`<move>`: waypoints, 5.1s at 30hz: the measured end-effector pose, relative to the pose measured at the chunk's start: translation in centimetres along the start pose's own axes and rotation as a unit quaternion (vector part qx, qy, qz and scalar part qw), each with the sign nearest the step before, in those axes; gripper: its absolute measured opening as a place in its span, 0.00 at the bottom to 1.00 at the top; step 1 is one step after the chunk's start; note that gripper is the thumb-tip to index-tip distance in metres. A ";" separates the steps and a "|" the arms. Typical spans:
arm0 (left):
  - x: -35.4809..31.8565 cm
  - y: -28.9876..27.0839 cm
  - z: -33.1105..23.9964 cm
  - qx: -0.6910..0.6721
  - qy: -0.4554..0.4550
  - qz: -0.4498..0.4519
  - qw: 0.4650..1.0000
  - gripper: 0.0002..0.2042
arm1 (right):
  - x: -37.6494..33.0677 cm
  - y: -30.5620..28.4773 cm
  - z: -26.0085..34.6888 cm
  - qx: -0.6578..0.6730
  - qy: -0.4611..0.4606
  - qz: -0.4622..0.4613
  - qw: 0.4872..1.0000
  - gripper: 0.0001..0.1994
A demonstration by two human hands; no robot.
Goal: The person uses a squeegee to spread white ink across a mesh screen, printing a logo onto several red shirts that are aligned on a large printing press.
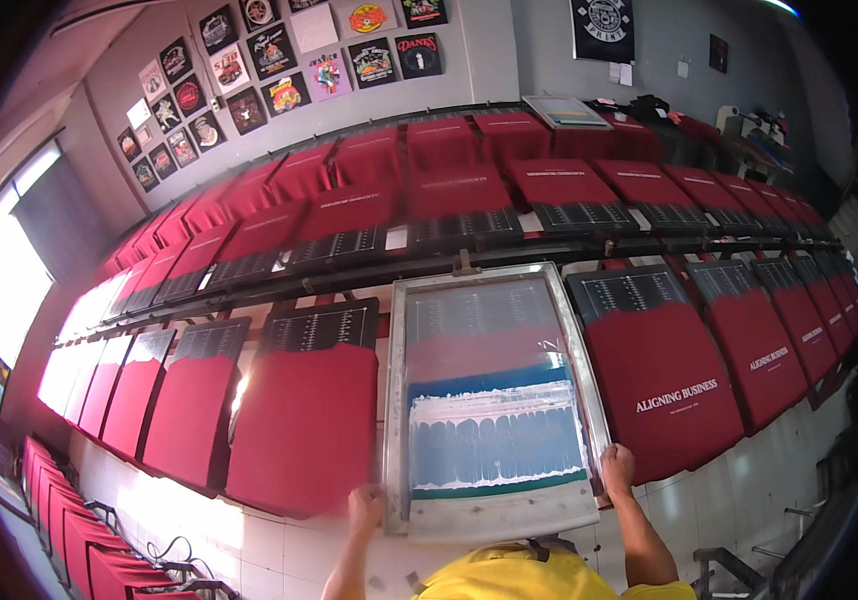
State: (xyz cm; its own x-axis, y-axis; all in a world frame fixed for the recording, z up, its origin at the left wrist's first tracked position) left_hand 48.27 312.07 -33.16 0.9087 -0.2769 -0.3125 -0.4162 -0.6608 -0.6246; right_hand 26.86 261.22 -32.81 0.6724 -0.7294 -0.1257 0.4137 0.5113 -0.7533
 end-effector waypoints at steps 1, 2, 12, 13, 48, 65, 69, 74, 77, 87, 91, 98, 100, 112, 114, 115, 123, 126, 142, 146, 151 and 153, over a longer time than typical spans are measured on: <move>-0.1 0.0 -0.3 0.001 -0.004 0.003 1.000 0.13 | 0.1 0.0 -0.3 0.005 -0.003 0.000 1.000 0.18; -0.1 0.0 -0.4 0.001 -0.007 0.006 1.000 0.13 | 0.2 -0.1 -0.7 0.011 -0.007 0.001 1.000 0.18; -9.6 -1.2 -8.6 0.188 0.232 0.067 0.952 0.22 | -10.0 -4.6 9.6 -0.201 -0.300 0.201 0.911 0.28; -11.0 -0.9 -10.2 0.225 0.276 0.098 0.929 0.23 | -11.8 -4.3 10.5 -0.243 -0.347 0.260 0.868 0.31; 7.3 2.5 -14.9 0.272 0.290 0.104 0.912 0.20 | 3.2 1.9 15.4 -0.275 -0.364 0.201 0.867 0.09; -6.3 3.7 -11.3 0.271 0.296 0.106 0.910 0.24 | -9.7 -2.4 12.7 -0.252 -0.380 0.189 0.870 0.17; -5.5 4.1 -10.8 0.279 0.316 0.071 0.904 0.26 | -9.1 -1.3 11.9 -0.260 -0.391 0.163 0.868 0.15; 0.0 3.7 -11.2 0.285 0.323 0.071 0.899 0.27 | -4.2 0.2 13.8 -0.245 -0.394 0.161 0.871 0.10; 4.3 2.7 -13.7 0.288 0.322 0.084 0.898 0.24 | -0.1 1.4 14.5 -0.242 -0.376 0.166 0.879 0.08; 10.6 0.2 -18.6 0.303 0.223 0.148 0.915 0.12 | 7.1 0.9 18.6 -0.303 -0.311 0.270 0.859 0.07; 5.5 -0.3 -17.8 0.256 0.277 0.103 0.920 0.15 | 2.3 -1.0 17.6 -0.288 -0.338 0.221 0.868 0.09; -5.6 2.9 -11.3 0.246 0.320 0.078 0.911 0.23 | -9.0 -2.4 12.7 -0.235 -0.377 0.165 0.880 0.14; -7.1 4.1 -10.7 0.251 0.320 0.062 0.912 0.20 | -10.7 -2.2 11.7 -0.248 -0.400 0.140 0.871 0.16; -10.0 5.0 -10.9 0.264 0.297 0.135 0.908 0.29 | -13.1 -2.3 10.3 -0.254 -0.377 0.224 0.862 0.36; -10.1 3.1 -12.5 0.247 0.312 0.156 0.904 0.30 | -11.1 -3.4 9.1 -0.178 -0.362 0.156 0.902 0.30; -9.5 2.2 -11.7 0.203 0.313 0.125 0.919 0.29 | -10.2 -3.8 9.1 -0.137 -0.352 0.122 0.918 0.28; -0.8 2.0 -0.2 -0.020 0.008 0.020 1.000 0.14 | -1.8 -0.8 0.7 -0.001 -0.084 -0.027 0.996 0.15; -0.3 1.5 0.1 -0.097 -0.052 0.034 0.993 0.16 | -1.4 -0.2 -0.4 0.067 -0.042 -0.039 0.996 0.16; -1.5 -0.9 -1.5 -0.231 -0.025 -0.012 0.973 0.21 | -2.6 -1.7 0.1 0.048 0.032 0.008 0.998 0.20; -2.5 -1.7 -2.7 -0.240 -0.029 -0.021 0.970 0.21 | -2.6 -1.9 0.4 0.048 -0.007 -0.015 0.999 0.20; -3.9 -0.9 -2.6 -0.254 -0.023 -0.112 0.960 0.20 | -0.5 -1.7 -0.8 0.095 0.047 0.085 0.991 0.18; -4.6 -0.9 -3.3 -0.242 -0.045 -0.096 0.964 0.19 | 0.1 -1.1 -1.0 0.125 -0.013 0.052 0.991 0.18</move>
State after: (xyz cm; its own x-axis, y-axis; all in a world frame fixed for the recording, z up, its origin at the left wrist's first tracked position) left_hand 44.59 311.63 -28.80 0.9514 -0.0697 -0.2999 -0.1567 -0.9482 -0.2765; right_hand 25.80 260.14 -32.66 0.7329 -0.6573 -0.1753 0.4787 0.6814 -0.5537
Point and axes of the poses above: each hand's wrist, its own x-axis towards the middle knuckle, its own y-axis out of the palm, z = x × y, the point moved 6 cm from there along x, towards the middle knuckle, and after that the axes turned 13 degrees about z, right-handed, at the moved point
